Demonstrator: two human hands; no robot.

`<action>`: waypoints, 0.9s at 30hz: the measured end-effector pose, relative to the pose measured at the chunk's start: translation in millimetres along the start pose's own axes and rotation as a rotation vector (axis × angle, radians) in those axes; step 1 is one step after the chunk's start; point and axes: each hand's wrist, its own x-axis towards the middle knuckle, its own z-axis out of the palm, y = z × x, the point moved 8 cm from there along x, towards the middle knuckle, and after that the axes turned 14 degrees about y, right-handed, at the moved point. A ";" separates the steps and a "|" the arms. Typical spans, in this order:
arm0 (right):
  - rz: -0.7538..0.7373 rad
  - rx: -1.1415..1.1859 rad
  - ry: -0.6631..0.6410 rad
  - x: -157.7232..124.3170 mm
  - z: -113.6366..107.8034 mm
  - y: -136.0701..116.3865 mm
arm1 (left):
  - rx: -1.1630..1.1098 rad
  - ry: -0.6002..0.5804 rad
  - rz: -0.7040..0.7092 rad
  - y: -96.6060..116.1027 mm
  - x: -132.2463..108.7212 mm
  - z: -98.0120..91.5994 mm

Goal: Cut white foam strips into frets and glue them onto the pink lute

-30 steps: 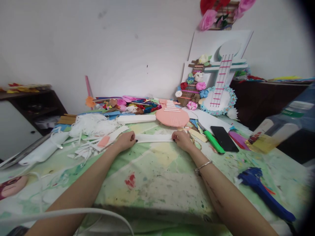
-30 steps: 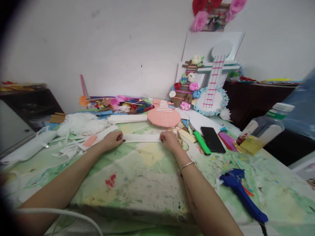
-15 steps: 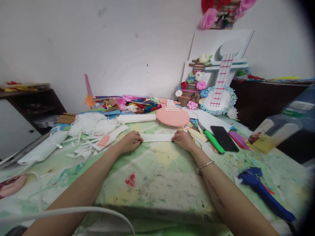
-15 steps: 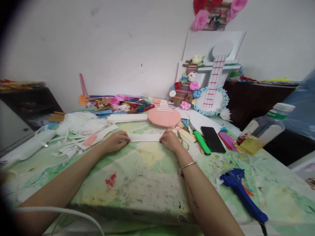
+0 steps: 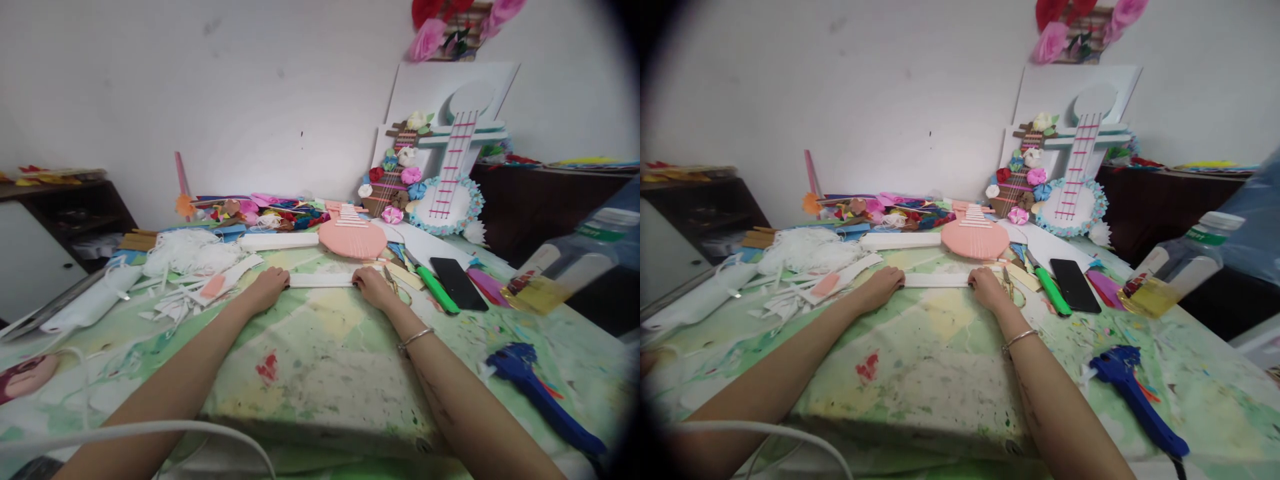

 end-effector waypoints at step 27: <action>0.030 0.097 0.086 0.7 -9.2 -0.9 | -0.138 0.099 -0.024 5.3 3.6 -8.9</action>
